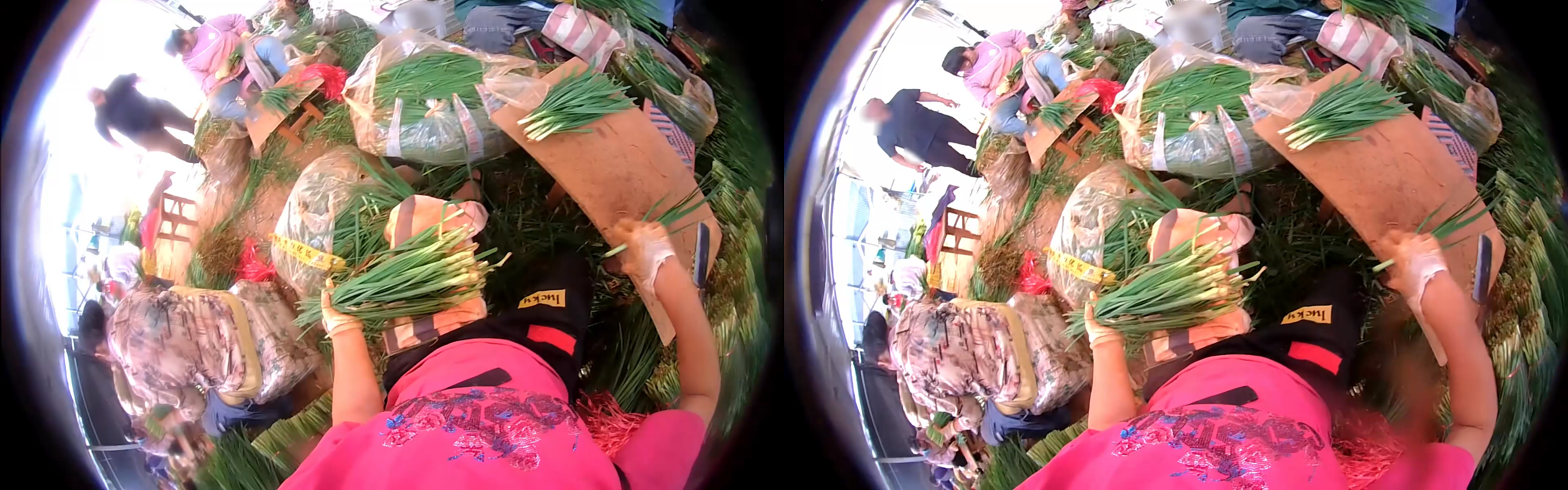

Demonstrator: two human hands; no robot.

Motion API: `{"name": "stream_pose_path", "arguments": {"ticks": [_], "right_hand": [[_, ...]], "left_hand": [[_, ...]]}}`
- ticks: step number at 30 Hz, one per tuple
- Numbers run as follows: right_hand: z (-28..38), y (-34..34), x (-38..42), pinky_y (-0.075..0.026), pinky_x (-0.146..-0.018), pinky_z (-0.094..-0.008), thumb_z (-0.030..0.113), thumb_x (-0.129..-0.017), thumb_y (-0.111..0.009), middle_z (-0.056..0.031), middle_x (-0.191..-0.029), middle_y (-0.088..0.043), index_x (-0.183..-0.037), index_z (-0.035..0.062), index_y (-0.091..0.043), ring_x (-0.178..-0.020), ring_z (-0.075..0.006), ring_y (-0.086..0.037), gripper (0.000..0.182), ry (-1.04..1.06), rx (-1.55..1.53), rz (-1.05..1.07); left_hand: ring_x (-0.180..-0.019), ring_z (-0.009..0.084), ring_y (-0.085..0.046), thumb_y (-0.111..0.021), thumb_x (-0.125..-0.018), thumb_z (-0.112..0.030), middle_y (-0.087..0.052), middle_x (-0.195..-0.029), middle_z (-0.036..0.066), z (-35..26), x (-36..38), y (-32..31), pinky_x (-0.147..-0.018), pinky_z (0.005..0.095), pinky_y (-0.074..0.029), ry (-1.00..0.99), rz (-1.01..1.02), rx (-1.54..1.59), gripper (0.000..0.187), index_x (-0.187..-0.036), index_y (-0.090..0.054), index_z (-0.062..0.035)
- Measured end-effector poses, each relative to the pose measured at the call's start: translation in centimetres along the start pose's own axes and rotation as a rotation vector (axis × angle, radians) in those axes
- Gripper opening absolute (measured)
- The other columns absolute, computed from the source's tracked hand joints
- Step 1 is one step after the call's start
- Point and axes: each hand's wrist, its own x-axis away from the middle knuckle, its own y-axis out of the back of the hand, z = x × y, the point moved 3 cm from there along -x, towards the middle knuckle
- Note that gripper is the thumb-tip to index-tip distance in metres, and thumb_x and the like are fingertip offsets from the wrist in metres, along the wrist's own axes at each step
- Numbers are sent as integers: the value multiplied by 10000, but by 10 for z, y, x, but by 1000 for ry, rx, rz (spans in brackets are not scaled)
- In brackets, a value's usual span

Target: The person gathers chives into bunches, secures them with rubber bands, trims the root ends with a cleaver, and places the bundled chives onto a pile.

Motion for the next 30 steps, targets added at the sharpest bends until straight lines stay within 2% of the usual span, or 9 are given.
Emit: {"name": "stream_pose_path", "arguments": {"ticks": [7,13,16,20,23,24,27,28,30], "right_hand": [[120,17,-81,-437,-952,-388,106,-765,-649,-111,-1285,-538,-1198,159,-588,-1184,-306,-499,440,250,-656,-419],[233,0,-158,-429,-970,-345,206,-717,-634,-54,-1141,-610,-1118,217,-616,-1097,-252,-573,402,691,-160,-266],[197,-22,-170,-502,-799,-345,196,-812,-561,-72,-907,-670,-868,148,-687,-956,-251,-635,146,538,-271,-205],[107,-57,-167,-472,-742,-311,180,-851,-578,-47,-852,-641,-921,51,-647,-771,-166,-581,162,-54,-1751,-347],[122,-66,-137,-459,-669,-261,214,-854,-631,-13,-891,-613,-997,43,-609,-737,-101,-540,224,-265,-1549,43],[142,-104,-145,-404,-544,-229,243,-856,-630,5,-894,-596,-1038,71,-601,-659,-66,-486,252,-69,-1651,-181],[201,-105,-127,-416,-654,-244,313,-812,-694,-2,-1001,-604,-1153,102,-581,-750,-114,-512,417,-229,-1953,508],[208,-130,-133,-414,-607,-250,327,-821,-681,-8,-963,-612,-1129,102,-588,-711,-117,-517,392,204,-1679,102],[209,-125,-119,-425,-499,-288,345,-847,-635,-34,-842,-644,-1020,98,-603,-614,-139,-550,303,-172,-1785,484]], "left_hand": [[-1176,381,-473,-482,-891,-407,-507,-1308,150,-12,20,-39,-965,599,-392,27,112,33,463,-1255,-530,-126],[-1215,423,-438,-572,-823,-458,-429,-1374,208,-23,39,-68,-1005,603,-367,56,223,-43,724,-1390,-372,-53],[-1147,393,-487,-603,-824,-424,-489,-1314,167,-22,46,-68,-958,577,-410,75,144,-15,592,-1292,-485,-81],[-1110,362,-516,-585,-842,-426,-528,-1270,134,-18,39,-38,-921,566,-434,-15,49,-29,406,-1167,-600,-182],[-1101,368,-521,-586,-841,-442,-550,-1236,142,-8,49,-43,-907,566,-442,-9,33,-42,421,-1152,-597,-159],[-1097,373,-523,-585,-840,-448,-555,-1228,146,-6,51,-49,-905,566,-444,6,10,-44,434,-1155,-593,-150],[-1103,377,-519,-576,-845,-452,-551,-1239,147,-5,56,-67,-923,567,-434,-2,-53,-55,469,-1184,-575,-129],[-1109,373,-517,-578,-845,-450,-549,-1244,143,-7,51,-62,-930,568,-430,-14,-18,-57,466,-1183,-578,-129],[-1129,363,-510,-584,-853,-426,-543,-1267,125,-14,39,-36,-951,573,-413,-35,9,3,445,-1177,-587,-120]]}}
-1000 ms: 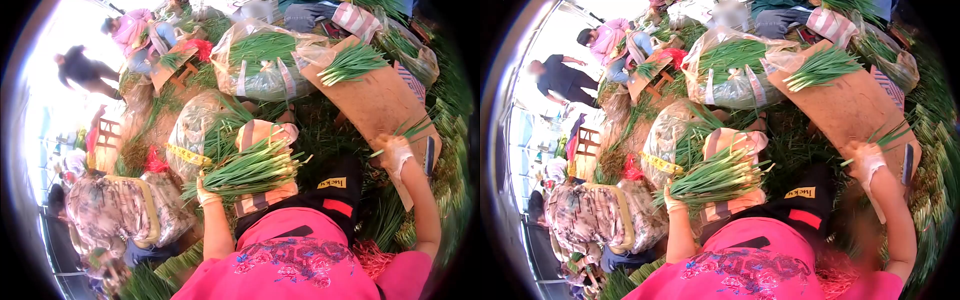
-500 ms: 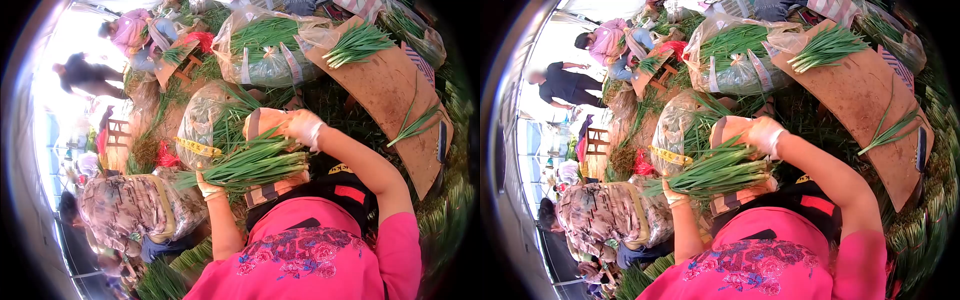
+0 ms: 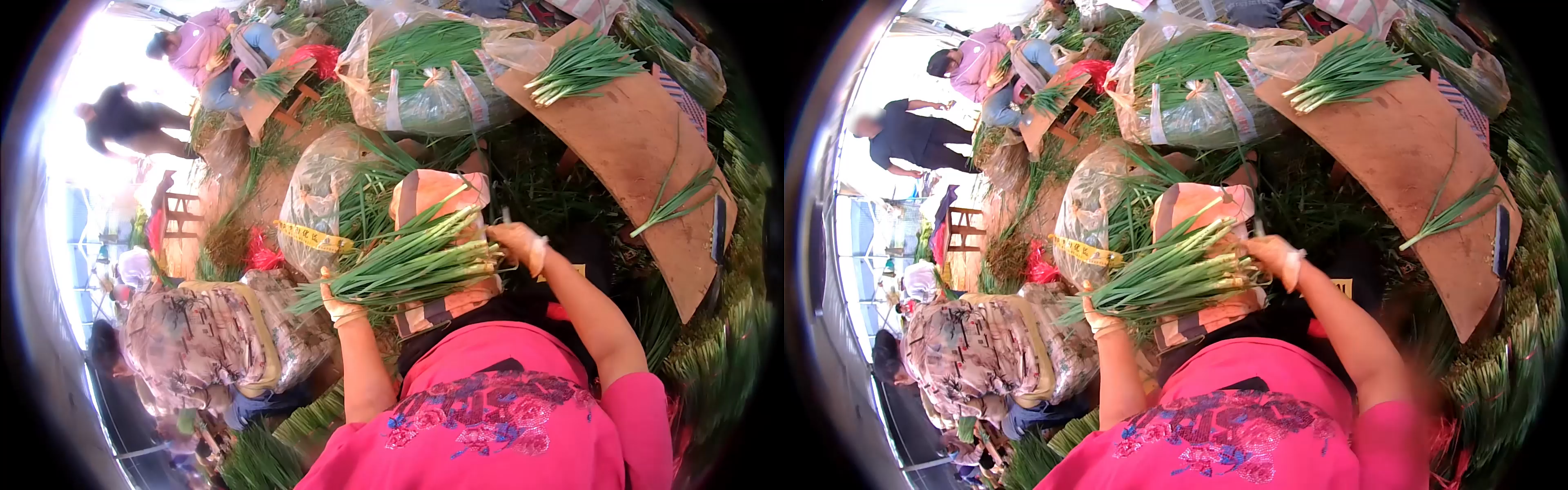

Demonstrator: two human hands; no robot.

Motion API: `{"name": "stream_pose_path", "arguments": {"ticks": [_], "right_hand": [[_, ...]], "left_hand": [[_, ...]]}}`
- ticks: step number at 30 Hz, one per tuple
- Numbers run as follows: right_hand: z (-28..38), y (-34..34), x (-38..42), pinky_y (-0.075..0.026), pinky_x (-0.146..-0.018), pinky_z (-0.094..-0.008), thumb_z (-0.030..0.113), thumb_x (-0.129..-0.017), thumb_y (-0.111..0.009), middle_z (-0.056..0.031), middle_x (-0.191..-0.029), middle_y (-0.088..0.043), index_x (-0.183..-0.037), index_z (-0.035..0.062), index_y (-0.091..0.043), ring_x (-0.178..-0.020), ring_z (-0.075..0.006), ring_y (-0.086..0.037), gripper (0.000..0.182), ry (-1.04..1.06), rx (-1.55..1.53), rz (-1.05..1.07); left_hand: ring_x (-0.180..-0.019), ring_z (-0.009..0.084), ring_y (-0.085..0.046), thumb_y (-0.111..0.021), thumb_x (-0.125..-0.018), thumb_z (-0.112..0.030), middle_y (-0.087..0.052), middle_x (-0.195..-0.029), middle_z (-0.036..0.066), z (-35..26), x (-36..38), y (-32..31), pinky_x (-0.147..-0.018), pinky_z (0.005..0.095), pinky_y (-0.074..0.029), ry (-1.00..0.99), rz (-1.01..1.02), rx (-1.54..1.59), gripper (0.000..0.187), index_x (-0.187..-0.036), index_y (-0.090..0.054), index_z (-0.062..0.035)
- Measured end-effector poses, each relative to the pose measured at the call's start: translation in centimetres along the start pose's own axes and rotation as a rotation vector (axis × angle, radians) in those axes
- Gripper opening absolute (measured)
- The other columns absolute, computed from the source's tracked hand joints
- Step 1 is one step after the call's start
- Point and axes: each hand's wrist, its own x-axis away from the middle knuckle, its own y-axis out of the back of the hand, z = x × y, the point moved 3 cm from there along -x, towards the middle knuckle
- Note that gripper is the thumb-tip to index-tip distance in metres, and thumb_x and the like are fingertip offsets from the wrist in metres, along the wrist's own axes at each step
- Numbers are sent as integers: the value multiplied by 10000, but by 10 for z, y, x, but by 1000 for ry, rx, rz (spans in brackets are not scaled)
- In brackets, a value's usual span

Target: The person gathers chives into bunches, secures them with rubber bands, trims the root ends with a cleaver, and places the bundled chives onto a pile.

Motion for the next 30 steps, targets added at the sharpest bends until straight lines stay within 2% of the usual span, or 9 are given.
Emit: {"name": "stream_pose_path", "arguments": {"ticks": [3,5,7,12,15,21,25,28,30], "right_hand": [[10,70,20,-242,-340,-201,333,-914,-582,69,-563,-422,-711,169,-489,-385,-47,-332,277,131,-1027,-143],[32,103,59,-209,-336,-188,386,-927,-562,74,-561,-391,-675,131,-530,-388,-22,-268,360,422,-1016,-319],[45,93,81,-209,-344,-180,422,-938,-513,50,-576,-436,-833,71,-642,-402,-12,-278,389,450,-611,-497],[46,-10,74,-411,-489,-206,492,-887,-494,-14,-832,-614,-1224,131,-586,-554,-86,-519,502,47,-185,-26],[1,-22,42,-410,-549,-194,288,-856,-638,-15,-946,-597,-1126,77,-601,-699,-70,-534,345,129,-393,91],[91,91,134,-421,-553,-212,272,-915,-562,-49,-881,-607,-992,31,-623,-672,-79,-521,260,782,-722,-509],[83,67,90,-474,-735,-311,342,-921,-480,-84,-865,-633,-976,46,-635,-770,-173,-572,339,439,209,-397],[34,11,22,-447,-885,-324,256,-876,-544,-163,-1055,-635,-1066,36,-644,-1017,-248,-582,307,194,326,-47],[17,-12,-6,-460,-848,-310,222,-864,-552,-118,-992,-650,-1030,69,-657,-929,-230,-608,249,467,460,47]], "left_hand": [[-1132,360,-510,-592,-854,-419,-549,-1267,119,0,-13,22,-957,573,-408,33,-111,-20,443,-1164,-596,-103],[-1134,355,-511,-596,-855,-414,-552,-1270,124,5,1,19,-967,565,-403,82,-110,-38,457,-1177,-590,-90],[-1135,352,-511,-606,-850,-414,-558,-1262,124,12,5,21,-969,559,-404,24,-9,-75,473,-1184,-584,-79],[-1156,378,-487,-397,-937,-453,-540,-1269,125,7,-12,31,-960,605,-378,86,-38,-93,407,-1207,-579,-209],[-1148,379,-490,-386,-939,-451,-545,-1260,118,2,-2,20,-962,600,-380,12,-107,-32,412,-1213,-573,-207],[-1123,346,-523,-427,-921,-443,-551,-1257,98,3,-2,34,-971,574,-397,-47,-127,-94,415,-1239,-567,-218],[-1154,336,-503,-431,-919,-414,-527,-1293,82,5,3,18,-984,563,-392,-3,-65,-29,395,-1225,-583,-216],[-1155,356,-496,-437,-916,-402,-505,-1317,88,0,7,1,-979,576,-389,71,33,-30,363,-1189,-598,-227],[-1149,354,-500,-439,-915,-403,-514,-1305,88,-6,12,-4,-969,583,-394,27,49,-6,344,-1154,-613,-227]]}}
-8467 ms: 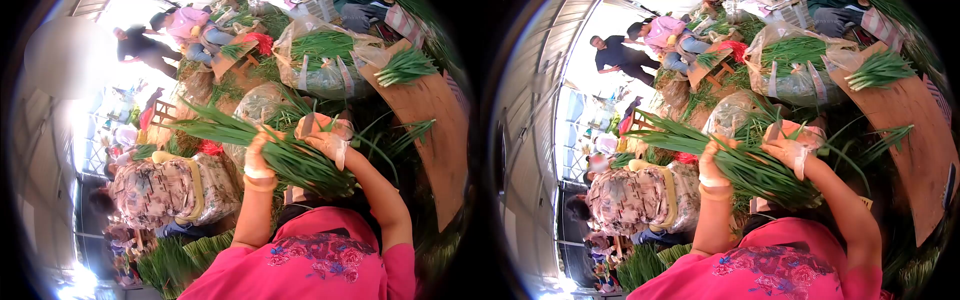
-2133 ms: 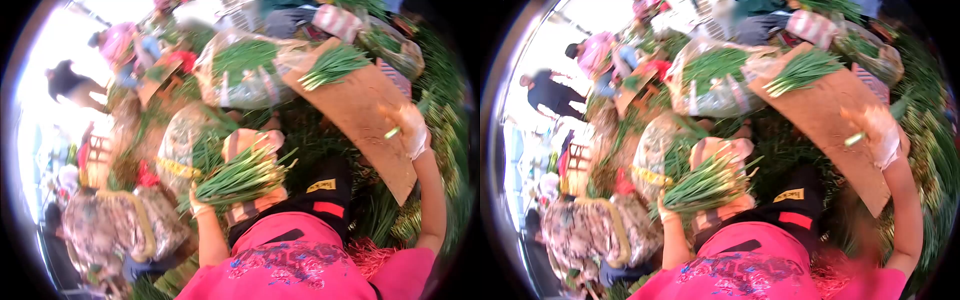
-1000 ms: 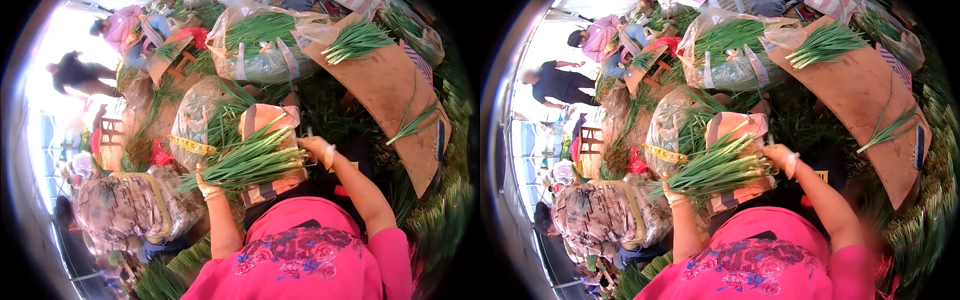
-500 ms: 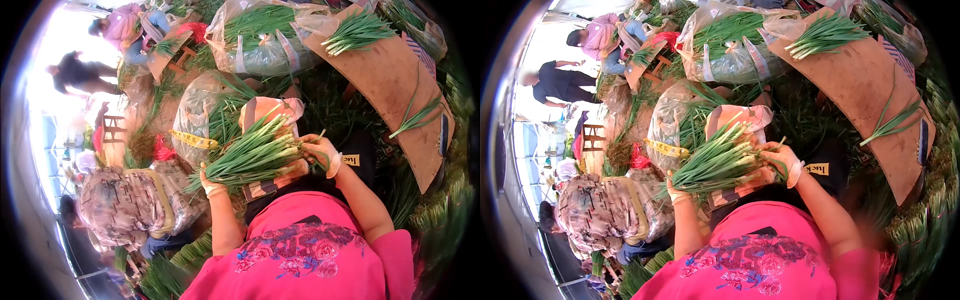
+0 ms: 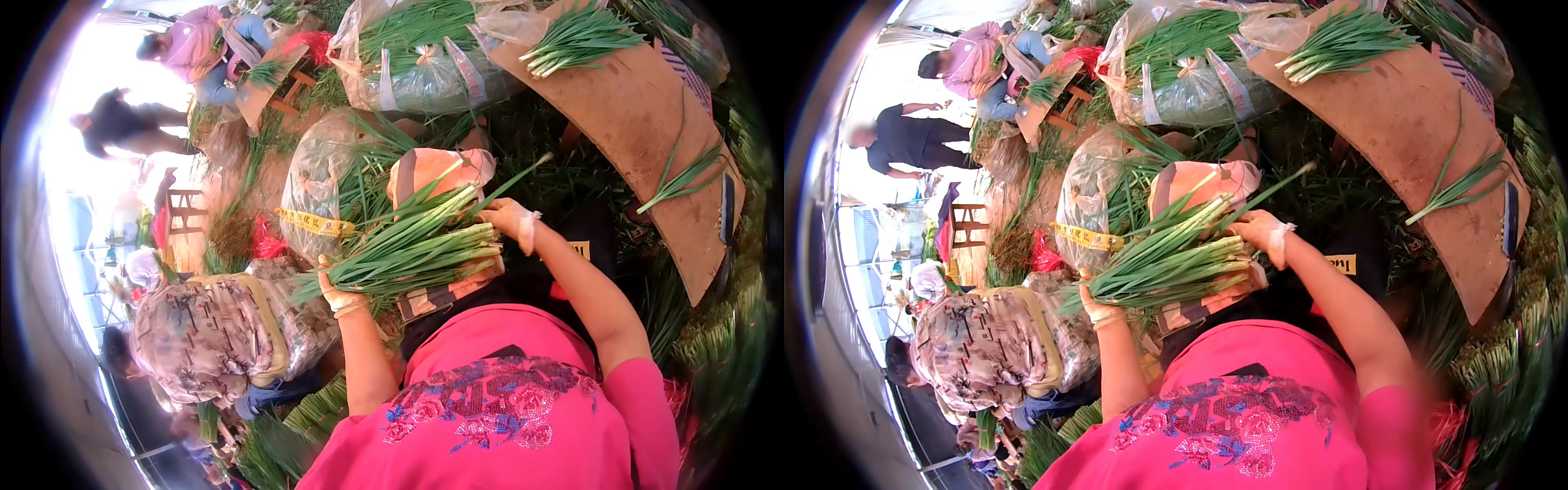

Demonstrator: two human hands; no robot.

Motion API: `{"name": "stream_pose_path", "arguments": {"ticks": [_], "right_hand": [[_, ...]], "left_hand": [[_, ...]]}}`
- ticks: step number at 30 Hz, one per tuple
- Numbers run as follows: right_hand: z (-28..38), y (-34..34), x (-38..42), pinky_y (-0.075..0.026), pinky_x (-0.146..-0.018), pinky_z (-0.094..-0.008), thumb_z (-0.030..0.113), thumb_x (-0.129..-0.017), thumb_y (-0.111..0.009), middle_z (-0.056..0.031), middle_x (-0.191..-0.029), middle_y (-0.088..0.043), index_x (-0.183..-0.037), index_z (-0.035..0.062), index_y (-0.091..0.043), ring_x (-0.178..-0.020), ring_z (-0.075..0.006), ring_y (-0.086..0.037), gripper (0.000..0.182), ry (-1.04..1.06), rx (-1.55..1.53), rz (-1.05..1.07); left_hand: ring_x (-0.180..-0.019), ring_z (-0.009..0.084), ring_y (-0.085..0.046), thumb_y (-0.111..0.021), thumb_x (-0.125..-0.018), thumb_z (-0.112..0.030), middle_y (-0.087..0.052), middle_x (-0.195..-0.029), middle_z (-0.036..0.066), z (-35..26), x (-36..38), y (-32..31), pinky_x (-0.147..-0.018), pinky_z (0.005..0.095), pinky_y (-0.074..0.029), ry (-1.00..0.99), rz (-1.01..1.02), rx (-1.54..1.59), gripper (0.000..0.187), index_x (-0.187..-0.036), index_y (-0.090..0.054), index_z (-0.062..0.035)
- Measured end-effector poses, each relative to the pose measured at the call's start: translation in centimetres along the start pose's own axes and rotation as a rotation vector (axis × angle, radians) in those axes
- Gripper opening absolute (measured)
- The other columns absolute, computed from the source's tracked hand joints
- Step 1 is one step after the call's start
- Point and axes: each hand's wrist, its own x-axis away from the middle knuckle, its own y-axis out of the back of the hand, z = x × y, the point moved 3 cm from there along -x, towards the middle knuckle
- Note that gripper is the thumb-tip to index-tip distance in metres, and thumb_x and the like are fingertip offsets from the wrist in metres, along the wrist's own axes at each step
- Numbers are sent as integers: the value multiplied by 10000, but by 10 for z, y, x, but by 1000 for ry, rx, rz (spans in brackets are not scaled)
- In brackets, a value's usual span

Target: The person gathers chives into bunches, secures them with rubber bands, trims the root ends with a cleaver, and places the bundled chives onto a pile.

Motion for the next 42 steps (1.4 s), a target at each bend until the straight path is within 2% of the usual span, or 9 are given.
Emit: {"name": "stream_pose_path", "arguments": {"ticks": [3,5,7,17,20,22,25,35,42], "right_hand": [[15,19,-8,-475,-768,-302,194,-874,-539,-41,-862,-657,-893,77,-664,-775,-162,-600,172,505,461,-271],[42,74,17,-472,-743,-318,169,-900,-507,-28,-889,-663,-876,52,-642,-720,-151,-574,180,94,-883,-481],[47,120,47,-462,-760,-311,121,-881,-521,-33,-944,-645,-917,33,-653,-786,-133,-561,162,48,-685,-777],[33,-22,21,-447,-846,-262,122,-857,-639,-37,-1013,-638,-1101,-9,-627,-909,-113,-561,277,-251,-816,-158],[63,41,34,-475,-769,-270,145,-915,-550,-30,-901,-651,-897,54,-680,-851,-144,-594,160,429,286,-570],[81,90,66,-508,-753,-325,218,-935,-506,-94,-1002,-672,-935,65,-658,-873,-194,-635,215,151,-943,-838],[122,150,118,-498,-746,-316,287,-922,-529,-125,-929,-670,-913,45,-651,-851,-207,-636,271,398,-739,-1168],[64,-64,27,-497,-751,-372,304,-858,-592,-113,-939,-665,-1020,109,-644,-855,-293,-638,259,110,414,64],[74,78,93,-497,-638,-253,120,-819,-678,-91,-818,-679,-964,43,-692,-666,-148,-604,165,-226,16,-366]], "left_hand": [[-1142,342,-509,-458,-904,-415,-564,-1248,83,-4,1,7,-951,584,-407,-21,-106,-78,310,-1069,-643,-229],[-1147,341,-507,-466,-898,-425,-581,-1228,79,-2,-15,41,-949,580,-409,-4,-147,-65,306,-1053,-647,-233],[-1235,318,-450,-394,-928,-446,-519,-1338,56,10,-25,71,-1024,537,-344,49,-211,-80,388,-1189,-597,-244],[-1311,309,-365,-293,-947,-488,-421,-1429,61,31,-15,79,-1069,535,-280,76,-224,-99,515,-1328,-483,-198],[-1298,325,-382,-287,-943,-507,-430,-1427,50,25,-10,72,-1050,559,-305,94,-321,-124,530,-1330,-499,-213],[-1290,327,-390,-295,-943,-510,-434,-1423,58,26,-9,73,-1050,564,-301,54,-314,-106,527,-1313,-517,-208],[-1216,342,-456,-373,-927,-456,-516,-1321,86,31,-3,77,-996,607,-340,60,-259,-74,449,-1224,-544,-166],[-1211,354,-461,-374,-935,-447,-502,-1335,109,20,-29,127,-1002,598,-344,456,-110,818,448,-1212,-551,-141],[-1137,331,-509,-471,-910,-439,-571,-1236,82,27,-15,99,-958,572,-378,-46,-253,-50,383,-1110,-597,-139]]}}
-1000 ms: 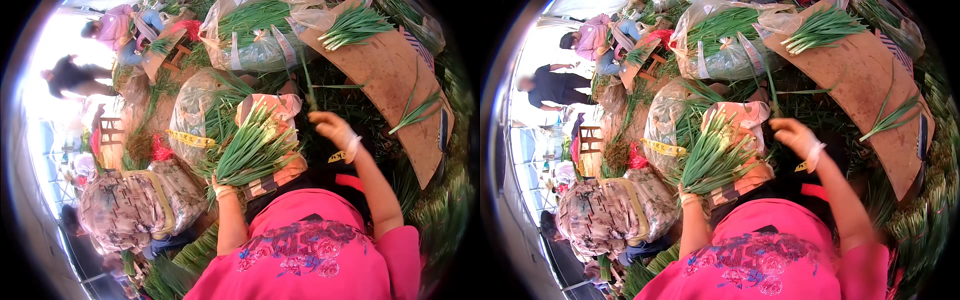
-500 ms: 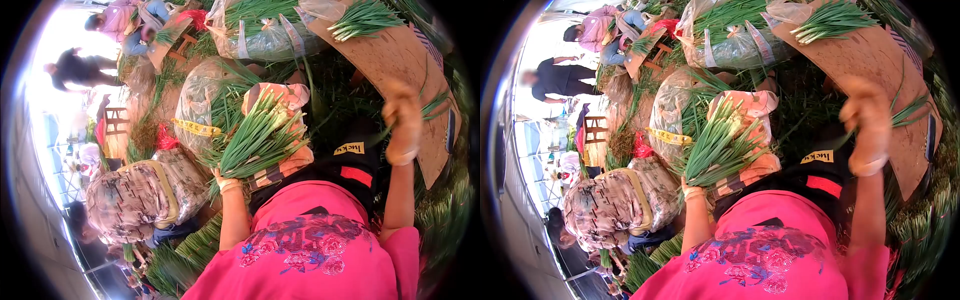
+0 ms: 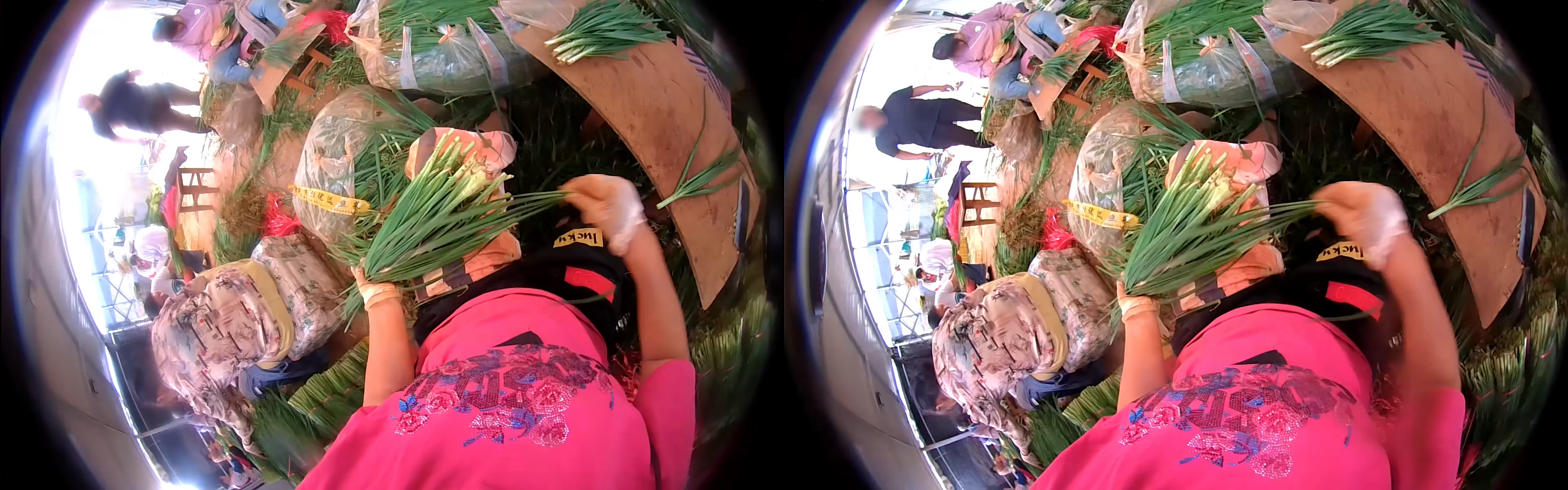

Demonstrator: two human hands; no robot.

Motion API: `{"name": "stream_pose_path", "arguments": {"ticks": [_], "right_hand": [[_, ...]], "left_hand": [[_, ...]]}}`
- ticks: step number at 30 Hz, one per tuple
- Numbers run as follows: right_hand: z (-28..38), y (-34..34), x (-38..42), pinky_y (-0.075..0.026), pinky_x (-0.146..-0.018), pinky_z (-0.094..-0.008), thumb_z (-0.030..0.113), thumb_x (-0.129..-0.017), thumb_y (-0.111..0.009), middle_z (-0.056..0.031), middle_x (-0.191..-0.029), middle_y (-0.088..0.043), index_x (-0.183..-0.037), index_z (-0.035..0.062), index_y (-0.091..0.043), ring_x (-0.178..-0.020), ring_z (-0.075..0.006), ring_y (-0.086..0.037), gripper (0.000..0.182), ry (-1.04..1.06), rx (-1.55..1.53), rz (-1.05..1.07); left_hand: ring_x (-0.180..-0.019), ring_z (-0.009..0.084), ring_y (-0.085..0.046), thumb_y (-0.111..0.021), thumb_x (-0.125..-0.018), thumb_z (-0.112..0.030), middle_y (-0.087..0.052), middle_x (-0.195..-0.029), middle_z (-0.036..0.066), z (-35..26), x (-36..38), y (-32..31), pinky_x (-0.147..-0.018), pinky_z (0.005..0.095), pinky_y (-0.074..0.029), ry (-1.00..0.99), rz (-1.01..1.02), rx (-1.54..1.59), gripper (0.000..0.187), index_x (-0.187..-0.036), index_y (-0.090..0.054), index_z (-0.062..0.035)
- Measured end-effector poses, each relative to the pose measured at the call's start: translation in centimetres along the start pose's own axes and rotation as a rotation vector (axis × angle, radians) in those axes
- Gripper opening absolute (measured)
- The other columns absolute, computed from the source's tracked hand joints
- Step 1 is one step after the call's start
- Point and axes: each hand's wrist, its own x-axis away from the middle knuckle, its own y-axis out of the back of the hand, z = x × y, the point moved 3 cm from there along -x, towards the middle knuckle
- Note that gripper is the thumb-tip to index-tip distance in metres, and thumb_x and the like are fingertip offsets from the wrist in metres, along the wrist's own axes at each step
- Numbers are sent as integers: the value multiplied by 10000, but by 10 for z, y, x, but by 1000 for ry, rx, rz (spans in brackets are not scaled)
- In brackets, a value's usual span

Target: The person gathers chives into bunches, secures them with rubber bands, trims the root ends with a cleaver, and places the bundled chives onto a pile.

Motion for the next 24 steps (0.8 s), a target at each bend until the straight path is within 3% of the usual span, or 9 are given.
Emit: {"name": "stream_pose_path", "arguments": {"ticks": [1,2,5,10,14,15,17,22,24], "right_hand": [[1,25,3,-496,-636,-306,151,-803,-664,-112,-811,-676,-900,42,-705,-658,-212,-618,151,-97,248,25],[-9,41,3,-494,-670,-368,168,-778,-640,-144,-813,-665,-822,40,-710,-714,-293,-628,152,107,692,43],[-24,40,20,-493,-719,-403,175,-751,-644,-147,-802,-651,-784,40,-709,-769,-327,-619,154,91,647,131],[-3,56,49,-493,-647,-250,68,-838,-528,-80,-759,-654,-884,-45,-637,-728,-133,-638,163,-92,-170,118],[-40,125,67,-272,-495,-232,249,-991,-450,38,-613,-421,-1029,-40,-570,-483,-57,-302,314,336,-1082,-382],[-49,128,73,-297,-485,-198,275,-990,-456,37,-637,-463,-1076,-34,-577,-497,-51,-377,343,234,-1139,-591],[-84,131,81,-347,-472,-181,276,-990,-459,32,-647,-490,-1139,-30,-578,-521,-46,-450,360,75,-1241,-684],[-99,95,93,-419,-485,-200,431,-977,-360,-157,-824,-677,-1080,-36,-632,-587,-114,-575,551,-548,-352,-46],[-72,53,91,-433,-503,-237,370,-940,-463,-101,-684,-649,-1036,22,-682,-523,-109,-542,422,-343,-112,9]], "left_hand": [[-1131,328,-513,-470,-909,-444,-577,-1227,78,1,-3,4,-954,568,-381,1,7,5,383,-1104,-600,-141],[-1125,324,-517,-470,-909,-449,-582,-1218,75,2,-6,6,-951,564,-385,2,14,11,383,-1098,-603,-144],[-1105,312,-530,-470,-905,-458,-594,-1197,59,-3,9,-8,-935,550,-402,9,-25,-39,376,-1090,-608,-160],[-1062,306,-565,-473,-894,-460,-627,-1163,45,-10,41,-40,-896,538,-444,5,-87,-50,343,-1035,-627,-187],[-1088,333,-559,-457,-877,-491,-623,-1185,64,-10,30,-36,-909,577,-436,113,68,-56,367,-1041,-629,-210],[-1095,339,-558,-453,-873,-498,-621,-1190,69,-9,32,-40,-913,586,-434,144,96,-50,374,-1043,-629,-216],[-1110,337,-550,-442,-881,-495,-612,-1208,67,-8,39,-50,-915,588,-431,127,94,25,373,-1058,-626,-223],[-1055,304,-562,-442,-903,-479,-633,-1149,43,-16,24,-42,-872,540,-456,44,11,-93,340,-993,-638,-215],[-1053,300,-565,-460,-906,-460,-634,-1140,43,-20,19,-32,-884,518,-454,14,31,-49,331,-1003,-637,-198]]}}
